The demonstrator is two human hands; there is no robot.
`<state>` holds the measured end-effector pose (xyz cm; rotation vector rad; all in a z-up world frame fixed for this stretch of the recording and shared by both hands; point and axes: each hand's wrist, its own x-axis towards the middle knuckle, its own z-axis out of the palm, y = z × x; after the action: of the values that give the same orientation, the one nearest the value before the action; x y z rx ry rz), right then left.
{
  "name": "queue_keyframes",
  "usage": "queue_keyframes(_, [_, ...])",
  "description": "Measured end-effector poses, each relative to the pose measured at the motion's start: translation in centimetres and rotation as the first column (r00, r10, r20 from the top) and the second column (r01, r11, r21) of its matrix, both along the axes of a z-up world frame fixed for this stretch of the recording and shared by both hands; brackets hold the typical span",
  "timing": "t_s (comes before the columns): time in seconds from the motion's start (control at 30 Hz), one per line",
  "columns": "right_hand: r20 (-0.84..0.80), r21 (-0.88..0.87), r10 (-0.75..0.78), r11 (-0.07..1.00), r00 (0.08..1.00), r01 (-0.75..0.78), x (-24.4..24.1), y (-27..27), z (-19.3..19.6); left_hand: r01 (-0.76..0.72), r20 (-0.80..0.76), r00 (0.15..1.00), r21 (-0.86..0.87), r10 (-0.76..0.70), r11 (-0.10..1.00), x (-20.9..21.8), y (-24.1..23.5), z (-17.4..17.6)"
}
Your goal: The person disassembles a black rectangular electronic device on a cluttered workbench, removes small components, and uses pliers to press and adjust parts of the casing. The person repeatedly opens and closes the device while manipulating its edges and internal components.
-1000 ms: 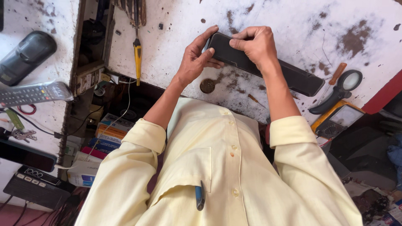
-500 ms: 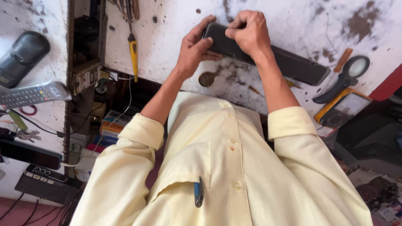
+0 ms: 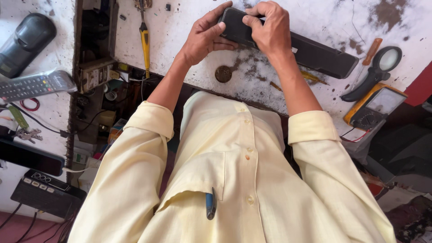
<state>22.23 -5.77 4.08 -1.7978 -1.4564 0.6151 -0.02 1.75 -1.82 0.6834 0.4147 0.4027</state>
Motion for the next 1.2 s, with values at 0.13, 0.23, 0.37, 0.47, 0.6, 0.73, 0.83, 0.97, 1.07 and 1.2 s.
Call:
queue_keyframes(0.13, [0.136, 0.037, -0.029, 0.999, 0.99, 0.024, -0.7, -1.7, 1.5, -0.045, -0.049, 0.997, 0.174, 0.055, 0.984, 0.4, -0.4, 0.1])
queue_keyframes(0.23, [0.232, 0.129, -0.128, 0.987, 0.964, 0.1, -0.4, -5.2, 2.6, -0.052, -0.069, 0.996, 0.149, 0.063, 0.988, 0.6, -0.6, 0.6])
queue_keyframes(0.37, [0.184, 0.118, -0.417, 0.908, 0.89, 0.401, 2.0, -13.4, 3.6, -0.05, -0.103, 0.993, 0.049, 0.054, 0.998, 0.9, 0.1, 1.5])
queue_keyframes(0.47, [0.23, 0.013, -0.61, 0.781, 0.759, 0.624, 2.4, -21.0, 4.1, 0.018, -0.225, 0.974, 0.136, 0.013, 0.991, 1.4, 0.9, 2.1])
queue_keyframes(0.6, [0.417, -0.103, -0.489, 0.812, 0.766, 0.575, 1.0, -27.5, 3.2, 0.132, -0.443, 0.897, 0.255, -0.006, 0.958, 2.5, 2.2, 3.4])
queue_keyframes(0.73, [0.513, -0.189, -0.411, 0.802, 0.754, 0.566, 0.8, -31.4, 1.8, 0.102, -0.383, 0.924, 0.245, -0.001, 0.964, 3.4, 1.4, 3.5])
queue_keyframes(0.83, [0.494, -0.27, -0.399, 0.774, 0.773, 0.572, 1.3, -32.0, 1.0, 0.064, -0.374, 0.927, 0.245, 0.033, 0.967, 3.1, 1.6, 3.2])
queue_keyframes(0.97, [0.447, -0.341, -0.325, 0.799, 0.833, 0.495, 1.0, -32.6, 1.9, -0.002, -0.401, 0.909, 0.271, 0.115, 0.963, 2.5, 0.5, 2.4])
queue_keyframes(1.07, [0.502, -0.378, -0.258, 0.793, 0.826, 0.477, 0.4, -32.9, 2.3, -0.046, -0.362, 0.917, 0.314, 0.165, 0.948, 1.9, -0.3, 2.2])
queue_keyframes(1.2, [0.341, -0.34, -0.385, 0.8, 0.858, 0.494, 0.7, -32.6, 2.8, -0.076, -0.36, 0.91, 0.34, 0.205, 0.937, 1.6, -1.3, 2.2])
